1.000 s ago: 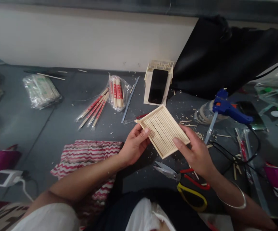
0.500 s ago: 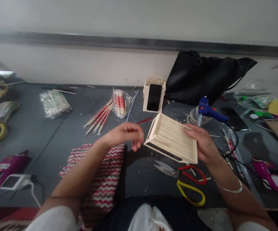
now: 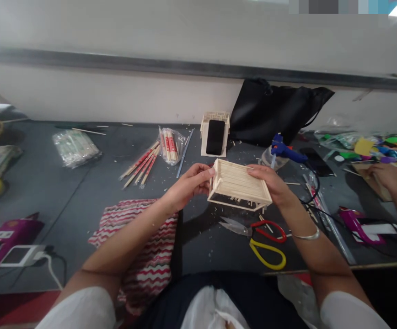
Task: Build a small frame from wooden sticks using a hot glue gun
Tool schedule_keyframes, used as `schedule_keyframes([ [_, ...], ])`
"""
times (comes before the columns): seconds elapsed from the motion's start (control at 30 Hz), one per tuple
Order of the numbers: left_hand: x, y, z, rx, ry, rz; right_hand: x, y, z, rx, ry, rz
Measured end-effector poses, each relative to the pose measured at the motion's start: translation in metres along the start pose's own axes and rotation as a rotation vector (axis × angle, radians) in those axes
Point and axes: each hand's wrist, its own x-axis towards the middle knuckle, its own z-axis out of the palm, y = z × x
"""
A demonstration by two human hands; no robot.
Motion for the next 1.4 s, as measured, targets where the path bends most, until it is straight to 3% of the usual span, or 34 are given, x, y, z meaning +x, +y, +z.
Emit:
schedule_keyframes([
  [0.17,-0.003,0.002,-0.001,0.197,0.074,0.109,-0.002,-0.014,0.002,-0.019,-0.006,-0.004],
  [0.4,-0.002,0.006,-0.002,-0.007,0.052,0.071,-0.009,-0.034,0.003,-0.084,-0.105,0.035],
  [0.47,0.001,0.006,-0.005,0.015,-0.068,0.045,-0.009,-0.037,0.006,-0.126,-0.164,0.054],
  [0.6,0.006,0.003,-0.014,0.027,-0.387,-0.153,-0.003,-0.036,0.02,-0.194,-0.273,0.081],
  [0.73,0.008,-0.002,-0.015,-0.048,-0.462,-0.264,0.007,-0.032,0.031,-0.21,-0.318,0.113],
  [0.83,0.008,-0.004,-0.011,-0.1,-0.398,-0.275,0.007,-0.031,0.028,-0.189,-0.19,-0.037],
  [0.97,0.011,-0.009,-0.008,-0.173,-0.241,-0.221,-0.015,-0.035,0.02,-0.263,0.243,-0.487],
  [1.03,0.013,-0.012,-0.006,-0.213,-0.18,-0.196,-0.035,-0.037,0.022,-0.41,0.37,-0.626],
  [1.1,0.016,-0.015,-0.005,-0.248,-0.131,-0.184,-0.053,-0.037,0.029,-0.535,0.346,-0.644],
  [1.2,0.019,-0.016,-0.003,-0.261,-0.039,-0.162,-0.066,-0.033,0.041,-0.647,0.19,-0.583],
  [1.4,0.021,-0.015,-0.005,-0.258,0.035,-0.135,-0.055,-0.022,0.052,-0.607,0.023,-0.528],
])
